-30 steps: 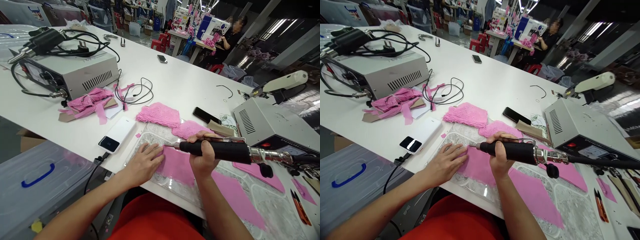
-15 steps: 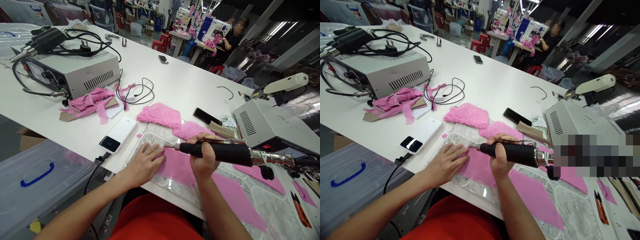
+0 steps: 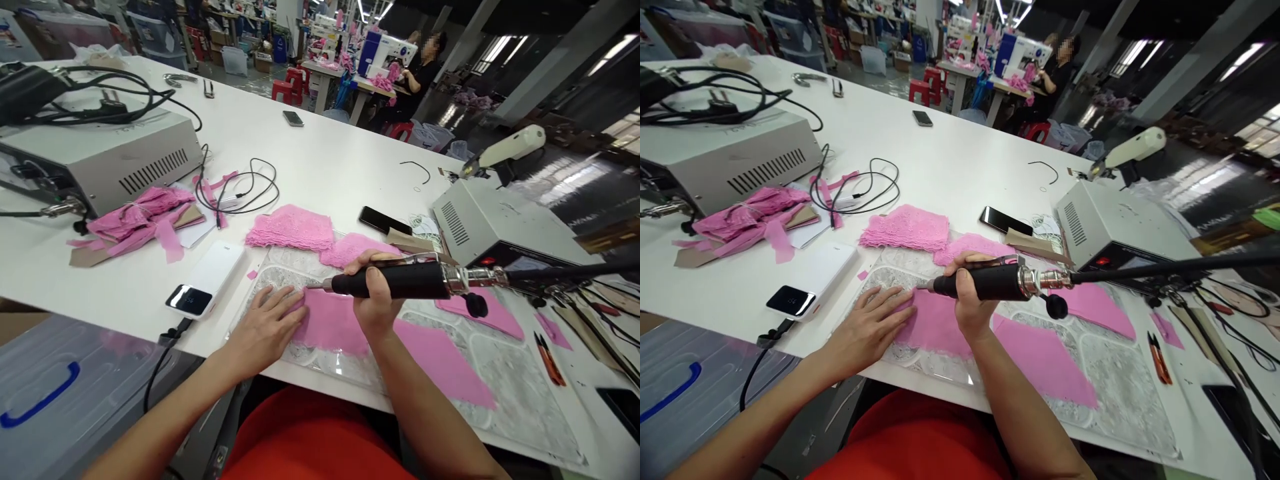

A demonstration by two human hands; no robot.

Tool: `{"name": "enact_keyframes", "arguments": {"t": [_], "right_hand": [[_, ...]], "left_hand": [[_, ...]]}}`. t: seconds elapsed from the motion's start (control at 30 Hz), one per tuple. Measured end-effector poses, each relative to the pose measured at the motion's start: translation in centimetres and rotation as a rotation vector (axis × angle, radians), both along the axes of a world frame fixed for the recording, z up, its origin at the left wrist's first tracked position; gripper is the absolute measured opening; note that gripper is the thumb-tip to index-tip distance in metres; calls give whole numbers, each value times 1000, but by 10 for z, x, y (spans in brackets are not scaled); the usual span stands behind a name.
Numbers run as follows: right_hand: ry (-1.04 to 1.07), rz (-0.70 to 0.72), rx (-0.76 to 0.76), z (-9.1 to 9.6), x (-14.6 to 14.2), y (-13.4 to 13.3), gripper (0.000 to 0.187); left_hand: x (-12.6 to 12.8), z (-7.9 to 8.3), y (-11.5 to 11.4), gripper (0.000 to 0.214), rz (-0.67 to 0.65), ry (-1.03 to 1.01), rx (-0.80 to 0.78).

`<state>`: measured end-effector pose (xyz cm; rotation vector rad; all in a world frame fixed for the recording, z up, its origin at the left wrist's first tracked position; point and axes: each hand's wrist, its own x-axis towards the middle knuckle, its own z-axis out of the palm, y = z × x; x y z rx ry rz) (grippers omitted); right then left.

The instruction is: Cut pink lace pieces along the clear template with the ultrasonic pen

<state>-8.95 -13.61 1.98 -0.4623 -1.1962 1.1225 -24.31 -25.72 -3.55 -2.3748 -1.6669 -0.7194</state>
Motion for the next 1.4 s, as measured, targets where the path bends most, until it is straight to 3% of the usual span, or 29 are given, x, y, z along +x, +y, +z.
{"name": "enact_keyframes", "arguments": {"t": [0.13,0.27,0.47,0.63,1.4], "right_hand": [[54,-75,7,20,20,2,11],[55,-183,-6,32,57,7,10],[62,-279,-86,16,95,15,11],[77,-252,-102,5,102,17,11],[72,-231,-113,0,106,19,14]], "left_hand": [[1,6,1,31,-26,13,45],[19,13,8,28,-96,22,70],[67,13,35,27,-190,4,34],[82,8,49,27,-184,57,-33],[79,9,51,34,-200,134,-113]]}}
